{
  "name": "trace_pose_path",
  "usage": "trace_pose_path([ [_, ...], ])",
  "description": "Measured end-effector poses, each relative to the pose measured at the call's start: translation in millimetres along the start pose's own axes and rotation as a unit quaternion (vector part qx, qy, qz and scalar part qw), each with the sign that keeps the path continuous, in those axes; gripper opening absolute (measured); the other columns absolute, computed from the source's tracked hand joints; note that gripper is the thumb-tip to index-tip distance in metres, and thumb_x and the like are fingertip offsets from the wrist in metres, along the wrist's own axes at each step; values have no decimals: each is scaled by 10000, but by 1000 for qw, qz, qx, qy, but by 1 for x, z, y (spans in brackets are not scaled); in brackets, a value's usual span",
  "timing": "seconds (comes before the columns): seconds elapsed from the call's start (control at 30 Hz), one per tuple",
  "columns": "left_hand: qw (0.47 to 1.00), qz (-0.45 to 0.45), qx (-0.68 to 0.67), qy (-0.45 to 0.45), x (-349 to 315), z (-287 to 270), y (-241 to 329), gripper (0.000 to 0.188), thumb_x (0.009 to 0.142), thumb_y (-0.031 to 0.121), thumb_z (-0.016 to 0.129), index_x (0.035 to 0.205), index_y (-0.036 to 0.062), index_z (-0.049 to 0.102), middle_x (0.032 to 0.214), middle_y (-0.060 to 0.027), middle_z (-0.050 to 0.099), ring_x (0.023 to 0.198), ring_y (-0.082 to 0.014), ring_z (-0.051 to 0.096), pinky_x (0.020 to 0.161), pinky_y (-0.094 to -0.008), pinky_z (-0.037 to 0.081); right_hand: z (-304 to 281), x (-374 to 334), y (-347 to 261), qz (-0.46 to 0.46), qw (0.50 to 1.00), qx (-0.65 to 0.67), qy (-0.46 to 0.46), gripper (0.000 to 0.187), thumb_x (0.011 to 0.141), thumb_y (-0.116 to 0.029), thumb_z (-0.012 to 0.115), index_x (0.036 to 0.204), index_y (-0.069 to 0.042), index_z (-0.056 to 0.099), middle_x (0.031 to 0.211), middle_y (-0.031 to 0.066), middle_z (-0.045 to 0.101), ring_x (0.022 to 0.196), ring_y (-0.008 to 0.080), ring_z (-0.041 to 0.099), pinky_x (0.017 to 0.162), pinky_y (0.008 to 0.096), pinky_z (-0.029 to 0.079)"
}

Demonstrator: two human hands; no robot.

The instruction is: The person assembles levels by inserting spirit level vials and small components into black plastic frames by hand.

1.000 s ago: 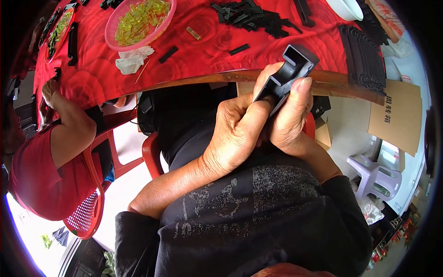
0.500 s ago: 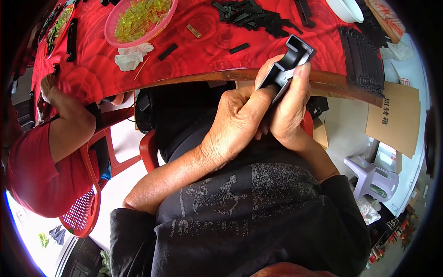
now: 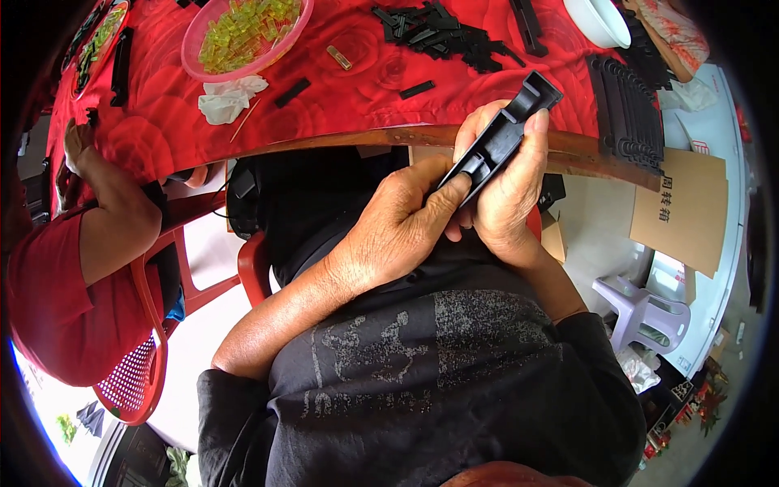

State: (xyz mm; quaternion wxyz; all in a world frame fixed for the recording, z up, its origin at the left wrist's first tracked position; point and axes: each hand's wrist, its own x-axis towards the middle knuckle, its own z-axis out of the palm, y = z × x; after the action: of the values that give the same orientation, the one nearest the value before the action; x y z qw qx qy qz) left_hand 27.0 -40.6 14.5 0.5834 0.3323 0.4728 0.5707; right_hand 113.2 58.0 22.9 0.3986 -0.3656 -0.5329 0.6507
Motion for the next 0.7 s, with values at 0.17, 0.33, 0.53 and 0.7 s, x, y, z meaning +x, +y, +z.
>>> trace_pose_path([
  [0.17, 999, -48, -10, -13, 1, 0, 3, 291, 1098, 216, 436, 1157, -33, 575, 852, -34, 604, 752, -96, 576, 718, -243, 493, -2, 0, 4, -4, 999, -39, 24, 567, 1035, -569, 245, 815, -87, 446, 620, 51, 474, 534, 134, 432, 506, 271, 365],
  [0.33, 998, -47, -25, 29, 2, 4, -1, 258, 1069, 178, 470, 1037, -31, 618, 712, -30, 609, 624, -88, 583, 578, -254, 488, -3, -4, 5, 29, 999, -36, 27, 587, 1031, -588, 242, 809, -87, 453, 621, 46, 480, 537, 132, 436, 507, 274, 372],
  [0.53, 991, -63, -97, 70, -4, 12, -3, 263, 1063, 187, 500, 1009, -26, 644, 709, -22, 611, 601, -75, 569, 557, -238, 481, -5, -7, 8, 29, 997, -65, 11, 617, 1015, -635, 261, 839, -87, 482, 635, 40, 501, 550, 132, 462, 508, 279, 377],
  [0.7, 986, -81, -121, 86, -6, 14, 6, 274, 1060, 201, 513, 1004, -25, 656, 709, -22, 612, 599, -71, 567, 549, -230, 485, -1, -9, 3, 33, 998, -58, 3, 631, 1007, -660, 275, 861, -85, 488, 642, 38, 505, 550, 131, 461, 506, 275, 370],
])
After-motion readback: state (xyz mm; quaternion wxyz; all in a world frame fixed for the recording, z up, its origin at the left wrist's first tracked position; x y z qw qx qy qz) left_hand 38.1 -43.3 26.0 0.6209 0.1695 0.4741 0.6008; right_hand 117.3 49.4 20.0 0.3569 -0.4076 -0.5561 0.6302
